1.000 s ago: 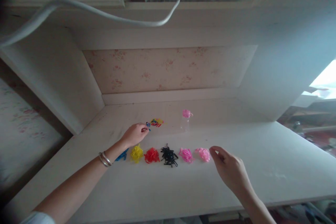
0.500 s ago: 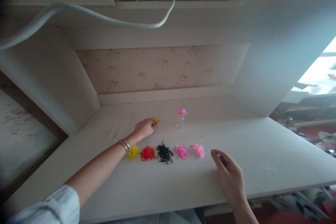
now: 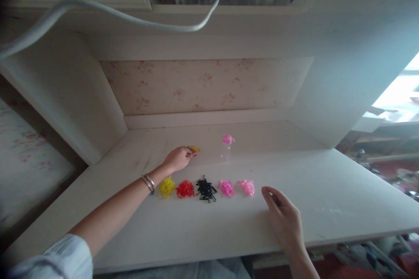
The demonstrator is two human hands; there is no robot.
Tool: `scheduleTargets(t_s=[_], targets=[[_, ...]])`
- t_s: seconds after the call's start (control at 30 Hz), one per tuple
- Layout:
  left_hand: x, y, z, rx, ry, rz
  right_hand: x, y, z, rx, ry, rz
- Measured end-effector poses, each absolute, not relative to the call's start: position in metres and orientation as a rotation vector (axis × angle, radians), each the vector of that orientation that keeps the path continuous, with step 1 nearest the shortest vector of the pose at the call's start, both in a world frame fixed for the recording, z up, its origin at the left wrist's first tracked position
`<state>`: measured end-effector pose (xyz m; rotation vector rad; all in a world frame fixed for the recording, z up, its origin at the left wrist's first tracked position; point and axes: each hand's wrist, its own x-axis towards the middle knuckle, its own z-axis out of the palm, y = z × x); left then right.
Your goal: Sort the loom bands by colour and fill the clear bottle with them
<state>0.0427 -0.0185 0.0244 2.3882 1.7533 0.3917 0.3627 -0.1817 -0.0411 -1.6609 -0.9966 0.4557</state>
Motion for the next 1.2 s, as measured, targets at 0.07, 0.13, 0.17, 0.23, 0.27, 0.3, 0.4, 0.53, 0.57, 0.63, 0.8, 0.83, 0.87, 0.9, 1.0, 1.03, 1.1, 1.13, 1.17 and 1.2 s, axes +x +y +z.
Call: scheduleTargets(t_s=[0.07,0.13,0.17,0.23,0.27,0.3,0.4,0.53,0.57,0.63,0.8,0.83,0.87,0.9,1.0,1.03,1.1,1.13,1.17,1.2], targets=[[0.033,-0.034,0.031,2.409,1.686,0.407,0.364,-0.181,-0.043,-1.663,-1.008,0.460],[0.024,-0.054,0.035,2.438,1.599,0.449,0.365,-0.179,-0.044,-1.672,-1.016,0.458],[0.020,-0.065,0.036,2.448,1.554,0.475,0.365,-0.179,-0.043,-1.681,-1.021,0.455],[0.014,-0.085,0.035,2.454,1.510,0.500,0.361,-0.177,-0.039,-1.708,-1.039,0.438],[0.012,-0.094,0.034,2.449,1.510,0.499,0.357,-0.177,-0.035,-1.729,-1.064,0.420],[0.011,-0.102,0.032,2.444,1.519,0.490,0.351,-0.176,-0.029,-1.753,-1.112,0.405],[0.010,-0.117,0.027,2.439,1.555,0.436,0.323,-0.172,-0.003,-1.753,-1.367,0.361],[0.009,-0.123,0.028,2.430,1.567,0.397,0.273,-0.151,0.038,-1.580,-1.784,0.412],[0.008,-0.123,0.031,2.417,1.556,0.419,0.262,-0.142,0.045,-1.559,-1.856,0.439],[0.003,-0.123,0.036,2.380,1.535,0.521,0.242,-0.118,0.053,-1.574,-1.987,0.426],[-0.025,-0.119,0.039,2.226,1.588,0.811,0.206,-0.057,0.045,-1.824,-2.263,0.287],[-0.032,-0.118,0.037,2.178,1.605,0.843,0.199,-0.048,0.042,-1.862,-2.299,0.280],[-0.039,-0.117,0.034,2.118,1.623,0.876,0.192,-0.041,0.040,-1.882,-2.332,0.276],[-0.045,-0.116,0.032,2.046,1.641,0.907,0.184,-0.035,0.037,-1.888,-2.360,0.274],[-0.057,-0.115,0.026,1.832,1.674,0.983,0.156,-0.023,0.032,-1.874,-2.413,0.265],[-0.059,-0.115,0.026,1.782,1.677,1.002,0.146,-0.021,0.031,-1.865,-2.425,0.260],[-0.060,-0.117,0.027,1.730,1.671,1.037,0.125,-0.018,0.028,-1.851,-2.448,0.244],[-0.060,-0.118,0.027,1.724,1.666,1.051,0.115,-0.016,0.027,-1.843,-2.458,0.235],[-0.060,-0.118,0.028,1.722,1.664,1.060,0.106,-0.014,0.026,-1.837,-2.466,0.226],[-0.060,-0.119,0.029,1.725,1.663,1.062,0.099,-0.012,0.026,-1.836,-2.474,0.219]])
